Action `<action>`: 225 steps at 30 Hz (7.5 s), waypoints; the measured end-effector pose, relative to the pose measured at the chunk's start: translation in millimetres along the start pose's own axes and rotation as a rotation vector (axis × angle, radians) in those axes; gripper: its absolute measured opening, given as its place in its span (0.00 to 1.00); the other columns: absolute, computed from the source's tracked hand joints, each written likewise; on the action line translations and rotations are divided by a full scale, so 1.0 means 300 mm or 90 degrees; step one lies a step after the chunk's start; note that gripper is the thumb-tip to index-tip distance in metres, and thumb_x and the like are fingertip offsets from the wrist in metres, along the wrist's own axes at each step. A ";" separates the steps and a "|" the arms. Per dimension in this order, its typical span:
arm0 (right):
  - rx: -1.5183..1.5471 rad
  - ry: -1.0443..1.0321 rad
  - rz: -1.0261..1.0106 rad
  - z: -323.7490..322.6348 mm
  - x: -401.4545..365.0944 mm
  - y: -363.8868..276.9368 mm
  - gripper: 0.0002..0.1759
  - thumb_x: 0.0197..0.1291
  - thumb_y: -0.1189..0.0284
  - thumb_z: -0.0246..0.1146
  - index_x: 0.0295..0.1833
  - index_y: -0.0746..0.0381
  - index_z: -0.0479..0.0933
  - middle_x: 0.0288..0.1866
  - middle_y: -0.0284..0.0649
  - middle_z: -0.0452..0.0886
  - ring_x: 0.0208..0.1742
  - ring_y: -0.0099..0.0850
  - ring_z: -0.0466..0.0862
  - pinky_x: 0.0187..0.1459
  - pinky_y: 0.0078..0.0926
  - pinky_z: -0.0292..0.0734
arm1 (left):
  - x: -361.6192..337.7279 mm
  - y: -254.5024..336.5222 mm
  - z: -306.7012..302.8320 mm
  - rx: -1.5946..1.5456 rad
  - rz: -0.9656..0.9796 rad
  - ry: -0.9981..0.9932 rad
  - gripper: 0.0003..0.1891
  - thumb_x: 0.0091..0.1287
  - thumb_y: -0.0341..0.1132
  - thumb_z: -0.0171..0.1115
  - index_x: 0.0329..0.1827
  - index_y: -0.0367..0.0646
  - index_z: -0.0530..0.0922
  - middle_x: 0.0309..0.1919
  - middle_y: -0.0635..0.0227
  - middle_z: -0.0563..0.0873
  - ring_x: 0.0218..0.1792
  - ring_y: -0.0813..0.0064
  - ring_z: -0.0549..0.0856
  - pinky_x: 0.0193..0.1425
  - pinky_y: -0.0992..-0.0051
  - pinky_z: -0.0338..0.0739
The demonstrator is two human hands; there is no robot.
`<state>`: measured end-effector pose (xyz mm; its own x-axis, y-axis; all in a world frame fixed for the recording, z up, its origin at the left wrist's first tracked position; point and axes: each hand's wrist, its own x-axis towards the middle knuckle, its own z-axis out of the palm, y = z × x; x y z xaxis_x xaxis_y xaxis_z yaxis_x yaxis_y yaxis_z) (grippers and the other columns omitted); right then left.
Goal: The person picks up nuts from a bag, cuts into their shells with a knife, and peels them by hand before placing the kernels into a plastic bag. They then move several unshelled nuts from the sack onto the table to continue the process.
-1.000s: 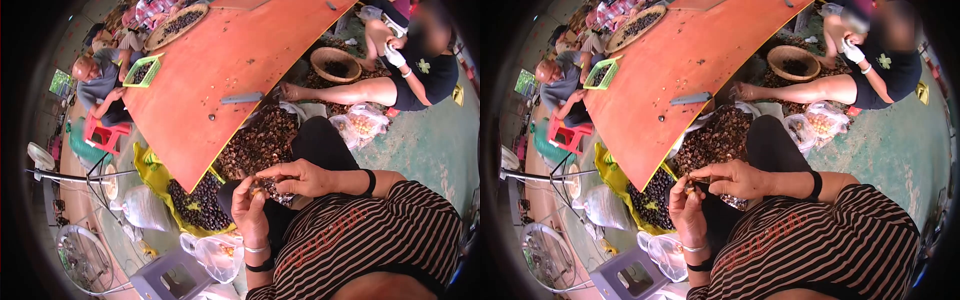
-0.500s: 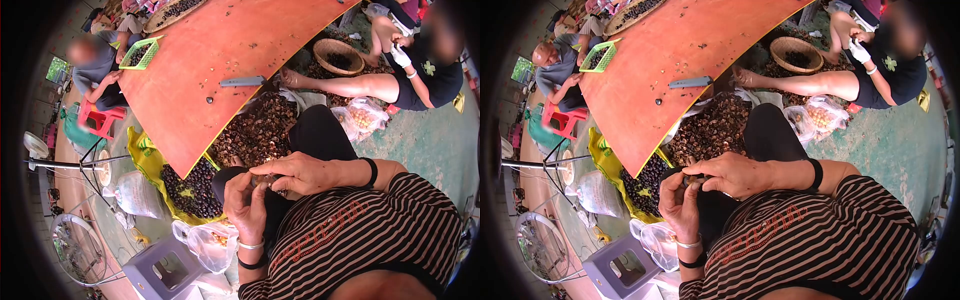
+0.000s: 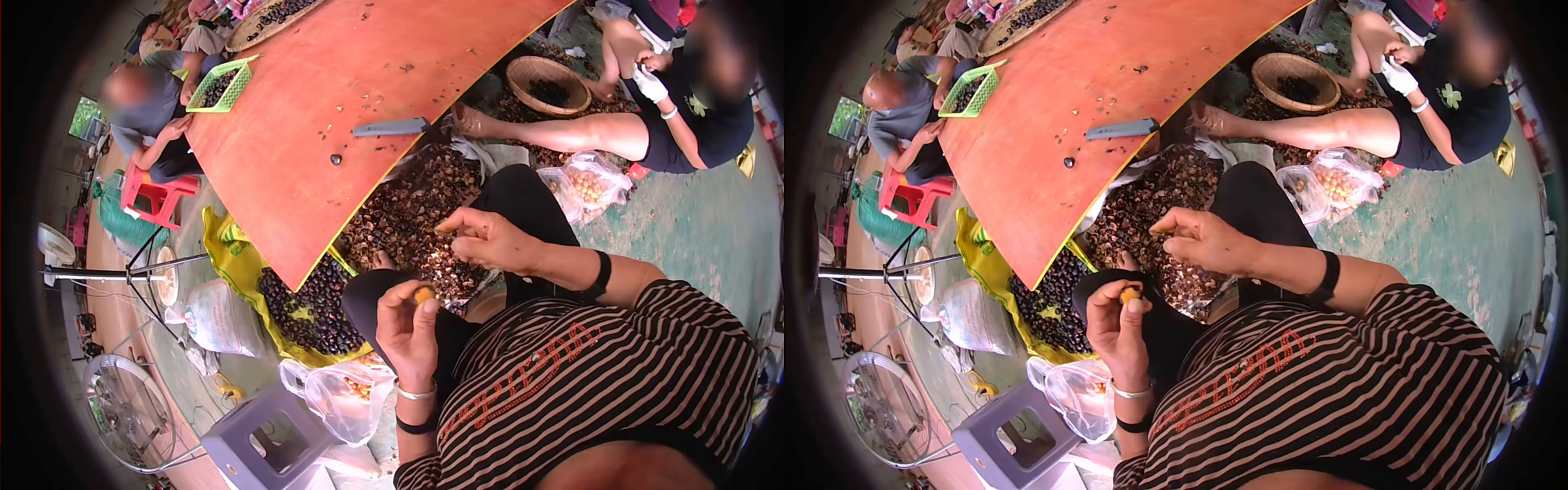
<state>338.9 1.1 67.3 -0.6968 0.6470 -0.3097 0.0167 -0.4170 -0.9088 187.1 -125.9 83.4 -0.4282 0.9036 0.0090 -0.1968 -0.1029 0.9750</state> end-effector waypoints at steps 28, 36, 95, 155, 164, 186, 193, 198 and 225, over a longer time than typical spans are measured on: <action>-0.286 -0.018 -0.296 0.121 -0.042 0.069 0.24 0.58 0.78 0.59 0.62 0.60 0.74 0.49 0.52 0.82 0.48 0.39 0.85 0.48 0.27 0.77 | 0.007 -0.090 -0.001 0.052 0.066 0.030 0.11 0.65 0.19 0.58 0.50 0.34 0.72 0.46 0.66 0.79 0.47 0.81 0.78 0.55 0.80 0.73; -0.301 0.006 -0.280 0.127 -0.057 0.066 0.22 0.58 0.78 0.60 0.61 0.60 0.75 0.42 0.50 0.83 0.40 0.38 0.85 0.43 0.26 0.78 | 0.003 -0.081 0.007 0.030 0.061 0.027 0.11 0.65 0.21 0.59 0.49 0.35 0.72 0.45 0.68 0.78 0.44 0.83 0.77 0.52 0.82 0.73; -0.070 -0.144 -0.106 0.135 -0.069 0.010 0.25 0.62 0.77 0.57 0.65 0.62 0.69 0.30 0.27 0.71 0.32 0.14 0.69 0.36 0.15 0.68 | -0.005 -0.056 -0.006 0.050 0.128 0.043 0.13 0.59 0.18 0.64 0.47 0.37 0.76 0.45 0.69 0.75 0.46 0.79 0.76 0.55 0.78 0.71; -0.262 -0.126 -0.148 0.080 -0.042 -0.011 0.29 0.59 0.75 0.60 0.67 0.63 0.67 0.42 0.43 0.83 0.35 0.23 0.79 0.38 0.25 0.74 | 0.032 -0.098 -0.033 0.093 0.131 -0.038 0.15 0.62 0.19 0.62 0.52 0.34 0.74 0.48 0.65 0.78 0.48 0.77 0.79 0.56 0.77 0.74; -0.218 -0.142 -0.085 0.108 -0.056 -0.063 0.30 0.57 0.75 0.61 0.68 0.60 0.66 0.30 0.37 0.78 0.32 0.24 0.78 0.38 0.25 0.74 | 0.049 -0.116 -0.039 0.045 0.144 -0.026 0.15 0.62 0.20 0.62 0.52 0.34 0.73 0.48 0.63 0.79 0.47 0.76 0.79 0.54 0.78 0.75; -0.096 0.033 -0.095 0.015 0.071 0.090 0.19 0.62 0.76 0.56 0.60 0.64 0.72 0.32 0.28 0.76 0.32 0.12 0.71 0.35 0.15 0.69 | 0.026 -0.052 -0.011 -0.058 0.006 -0.042 0.17 0.64 0.33 0.64 0.53 0.37 0.71 0.42 0.57 0.81 0.36 0.76 0.78 0.43 0.79 0.75; -0.006 -0.150 -0.002 0.115 -0.042 -0.036 0.31 0.62 0.76 0.60 0.69 0.64 0.60 0.31 0.27 0.73 0.31 0.13 0.71 0.33 0.13 0.67 | 0.070 -0.122 -0.032 -0.075 0.111 0.002 0.15 0.63 0.29 0.65 0.51 0.38 0.73 0.48 0.62 0.78 0.38 0.75 0.79 0.46 0.76 0.77; 0.055 -0.184 -0.005 0.111 -0.030 -0.016 0.32 0.64 0.74 0.58 0.72 0.63 0.58 0.29 0.28 0.72 0.24 0.13 0.67 0.25 0.12 0.64 | 0.071 -0.111 -0.038 -0.070 0.079 -0.019 0.16 0.59 0.22 0.66 0.49 0.38 0.73 0.45 0.67 0.75 0.41 0.76 0.79 0.49 0.75 0.76; 0.229 -0.042 0.056 0.047 0.011 0.018 0.24 0.70 0.70 0.53 0.69 0.62 0.64 0.26 0.26 0.69 0.22 0.11 0.65 0.22 0.10 0.63 | 0.074 -0.111 -0.033 -0.227 0.063 -0.036 0.15 0.66 0.33 0.63 0.52 0.40 0.72 0.45 0.62 0.79 0.36 0.75 0.77 0.39 0.77 0.75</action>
<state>326.6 -8.0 65.3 -0.7483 0.5619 -0.3526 -0.1671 -0.6740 -0.7196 175.6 -106.5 49.0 -0.4122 0.9030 0.1209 -0.4559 -0.3193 0.8308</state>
